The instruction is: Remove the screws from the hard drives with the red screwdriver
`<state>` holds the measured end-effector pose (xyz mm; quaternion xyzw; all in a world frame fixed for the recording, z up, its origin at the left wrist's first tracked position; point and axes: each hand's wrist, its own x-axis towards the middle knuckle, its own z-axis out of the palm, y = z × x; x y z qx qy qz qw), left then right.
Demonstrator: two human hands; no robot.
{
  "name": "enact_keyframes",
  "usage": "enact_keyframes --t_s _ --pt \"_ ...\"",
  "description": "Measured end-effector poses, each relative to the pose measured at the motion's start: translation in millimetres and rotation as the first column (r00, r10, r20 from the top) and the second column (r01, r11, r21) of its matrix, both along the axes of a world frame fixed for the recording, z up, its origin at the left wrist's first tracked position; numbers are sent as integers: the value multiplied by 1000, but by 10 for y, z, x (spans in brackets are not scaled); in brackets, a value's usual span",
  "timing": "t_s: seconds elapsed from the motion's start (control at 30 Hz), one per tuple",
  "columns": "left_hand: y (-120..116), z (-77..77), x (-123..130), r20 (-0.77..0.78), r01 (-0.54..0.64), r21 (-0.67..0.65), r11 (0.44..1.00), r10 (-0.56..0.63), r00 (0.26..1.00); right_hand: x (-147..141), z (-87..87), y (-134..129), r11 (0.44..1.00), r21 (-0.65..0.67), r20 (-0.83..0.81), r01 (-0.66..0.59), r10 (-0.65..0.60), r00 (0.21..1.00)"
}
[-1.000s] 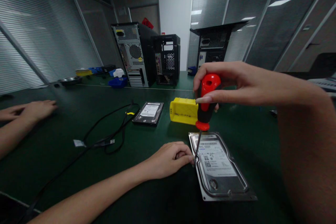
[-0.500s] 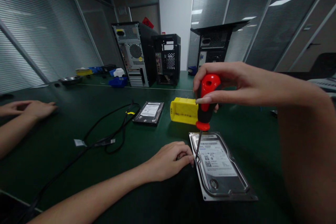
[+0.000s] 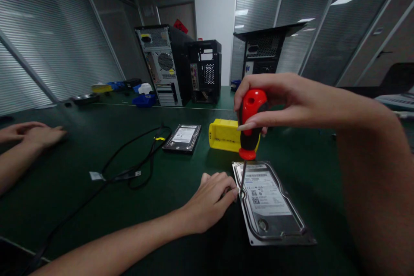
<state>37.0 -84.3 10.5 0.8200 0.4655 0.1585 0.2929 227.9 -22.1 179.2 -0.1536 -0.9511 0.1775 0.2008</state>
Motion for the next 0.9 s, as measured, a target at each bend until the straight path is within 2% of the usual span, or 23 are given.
enact_keyframes --t_s 0.47,0.9 --pt "0 -18 -31 -17 13 10 1000 -13 1000 21 5 -45 995 -19 24 101 -100 995" --pt "-4 -17 -14 -20 36 34 999 -35 999 44 -3 27 997 -58 43 44 -41 998"
